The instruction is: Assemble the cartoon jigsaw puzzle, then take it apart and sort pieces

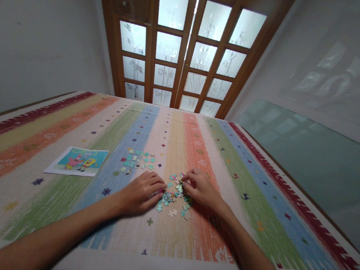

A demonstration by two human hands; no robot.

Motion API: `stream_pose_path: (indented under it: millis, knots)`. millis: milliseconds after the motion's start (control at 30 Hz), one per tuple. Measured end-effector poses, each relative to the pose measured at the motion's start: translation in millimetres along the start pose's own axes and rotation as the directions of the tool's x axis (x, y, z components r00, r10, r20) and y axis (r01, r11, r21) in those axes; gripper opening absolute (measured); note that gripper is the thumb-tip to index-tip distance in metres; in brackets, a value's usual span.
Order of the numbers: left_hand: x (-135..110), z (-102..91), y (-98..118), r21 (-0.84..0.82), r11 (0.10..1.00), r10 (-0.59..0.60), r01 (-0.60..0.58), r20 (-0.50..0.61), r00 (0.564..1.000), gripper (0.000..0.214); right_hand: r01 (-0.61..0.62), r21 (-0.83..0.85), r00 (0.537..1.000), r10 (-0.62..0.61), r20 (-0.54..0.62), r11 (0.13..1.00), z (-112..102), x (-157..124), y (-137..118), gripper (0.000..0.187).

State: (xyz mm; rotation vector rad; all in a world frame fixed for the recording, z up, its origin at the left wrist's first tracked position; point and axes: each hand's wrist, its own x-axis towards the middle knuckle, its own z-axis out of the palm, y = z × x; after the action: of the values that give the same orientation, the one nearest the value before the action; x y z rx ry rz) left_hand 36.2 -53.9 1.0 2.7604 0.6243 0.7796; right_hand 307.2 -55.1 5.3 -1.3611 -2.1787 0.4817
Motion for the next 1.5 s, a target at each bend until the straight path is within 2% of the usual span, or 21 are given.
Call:
stream_pose_path:
  millis: [100,267,400,500,633,800,933,1133,1333,1500]
  knots:
    - [-0.4,1.6,0.6,0.034,0.999,0.016,-0.015,-0.026,1.000,0.023,0.047,0.044,0.998,-0.044,-0.048,0.998,-1.6,0.2,-7.5,0.017]
    - [-1.1,5.9,2.4,0.043,0.998,0.045,-0.041,-0.087,0.995,0.023,0.121,0.255,0.989,-0.138,0.053,0.959,1.0,-3.9,-23.3,0.016]
    - [-0.7,8.0,5.7,0.055,0.994,0.098,-0.092,-0.136,0.986,0.021,0.240,0.311,0.963,-0.265,0.042,0.920,11.6,-6.6,-27.2,0.013]
    - [0.8,3.1,4.3,0.083,0.990,0.127,-0.117,-0.121,0.984,0.022,0.251,0.350,0.959,-0.282,0.040,0.903,15.4,-6.7,-26.9,0.011]
    - [-1.1,-15.1,-13.0,0.184,0.975,0.136,-0.122,-0.071,0.988,0.025,0.189,0.341,0.979,-0.203,0.005,0.921,9.2,-5.3,-23.2,0.013]
    - [-15.0,-44.7,-52.1,0.196,0.980,-0.035,0.037,-0.011,0.999,0.020,0.098,0.283,0.994,-0.078,-0.079,0.954,-0.6,-2.5,-12.1,0.016]
    - [-23.9,-60.8,-73.1,0.163,0.978,-0.143,0.128,0.089,0.986,0.019,0.077,0.259,0.993,-0.052,-0.102,0.963,-2.1,-0.9,-7.5,0.017]
    - [-26.9,-69.3,-78.9,0.061,0.978,-0.207,0.199,0.194,0.959,0.018,0.074,0.257,0.994,-0.049,-0.101,0.964,-2.1,-0.5,-7.1,0.018]
    - [-27.5,-72.3,-79.4,0.085,0.974,-0.223,0.210,0.204,0.953,0.022,0.054,0.218,0.990,-0.024,-0.137,0.974,-7.0,1.5,-2.6,0.019]
    - [-25.6,-74.3,-75.0,0.115,0.962,-0.265,0.246,0.186,0.946,0.023,-0.024,0.104,0.987,0.040,-0.158,0.994,-13.9,3.0,9.1,0.016]
